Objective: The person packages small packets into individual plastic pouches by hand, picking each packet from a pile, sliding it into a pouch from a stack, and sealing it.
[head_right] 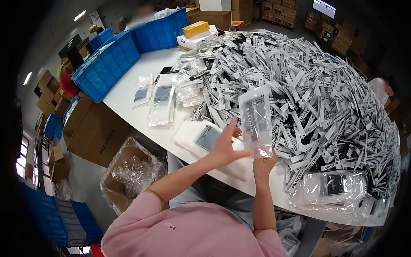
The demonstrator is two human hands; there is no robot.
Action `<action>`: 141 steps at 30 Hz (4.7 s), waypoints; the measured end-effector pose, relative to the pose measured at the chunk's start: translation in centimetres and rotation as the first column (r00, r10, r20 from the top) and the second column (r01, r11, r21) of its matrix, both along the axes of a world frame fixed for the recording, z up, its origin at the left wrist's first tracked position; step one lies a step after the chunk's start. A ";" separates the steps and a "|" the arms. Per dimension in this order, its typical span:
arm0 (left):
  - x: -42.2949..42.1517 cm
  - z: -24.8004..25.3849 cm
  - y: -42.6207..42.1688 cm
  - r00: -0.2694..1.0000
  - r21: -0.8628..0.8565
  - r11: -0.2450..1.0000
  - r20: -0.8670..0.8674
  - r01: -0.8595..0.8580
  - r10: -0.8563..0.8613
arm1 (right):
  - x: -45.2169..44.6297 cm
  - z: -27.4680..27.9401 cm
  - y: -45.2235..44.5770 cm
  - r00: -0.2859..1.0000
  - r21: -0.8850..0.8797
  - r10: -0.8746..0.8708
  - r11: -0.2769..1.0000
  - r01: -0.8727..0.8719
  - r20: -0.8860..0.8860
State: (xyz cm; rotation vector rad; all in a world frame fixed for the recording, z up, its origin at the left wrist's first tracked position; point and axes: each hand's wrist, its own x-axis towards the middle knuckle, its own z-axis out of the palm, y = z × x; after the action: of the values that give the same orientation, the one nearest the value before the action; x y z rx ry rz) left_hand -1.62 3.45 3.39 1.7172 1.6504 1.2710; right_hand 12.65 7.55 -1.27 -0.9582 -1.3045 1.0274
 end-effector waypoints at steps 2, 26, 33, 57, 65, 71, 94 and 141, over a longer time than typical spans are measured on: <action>-0.3 -2.2 2.0 0.787 -0.153 0.979 0.584 -0.136 0.201 | -0.4 1.0 -1.2 0.998 0.204 0.000 0.979 -0.014 0.069; -0.4 -2.1 1.2 -0.092 0.131 0.921 0.990 0.366 -0.104 | -1.1 1.3 -2.6 0.993 0.027 0.099 0.995 -0.098 -0.067; 0.0 -1.4 1.4 0.097 0.011 0.971 0.995 0.238 -0.035 | -1.2 -1.5 -2.1 0.989 0.369 -0.038 0.929 -0.017 0.141; -3.5 6.8 -1.5 0.713 -0.241 0.816 -0.400 0.525 -0.576 | 1.6 2.7 -4.2 0.834 -0.188 0.542 0.834 -0.519 0.104; -4.3 5.6 -1.2 0.714 -0.346 0.748 -0.249 0.566 -0.655 | 2.5 0.1 -3.6 0.764 -0.203 0.641 0.759 -0.618 0.072; -4.2 3.8 -1.2 0.826 -0.317 0.828 -0.183 0.463 -0.533 | 1.9 2.1 -4.8 0.818 -0.133 0.571 0.818 -0.559 0.076; -0.7 2.2 -2.2 0.520 -0.084 0.872 -0.774 0.483 -0.362 | 2.4 3.3 -4.7 0.729 0.208 0.244 0.858 -0.470 0.640; -5.4 -8.7 -4.2 0.754 0.176 0.951 -0.651 0.255 -0.082 | 8.7 0.6 19.6 -0.051 0.091 -0.132 0.866 -0.492 0.990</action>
State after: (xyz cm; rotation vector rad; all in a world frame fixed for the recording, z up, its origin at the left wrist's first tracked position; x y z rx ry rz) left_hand -7.01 -0.76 -5.35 2.6168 1.6482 0.8767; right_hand 21.31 27.11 -0.62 -1.1770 -2.8909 -0.1491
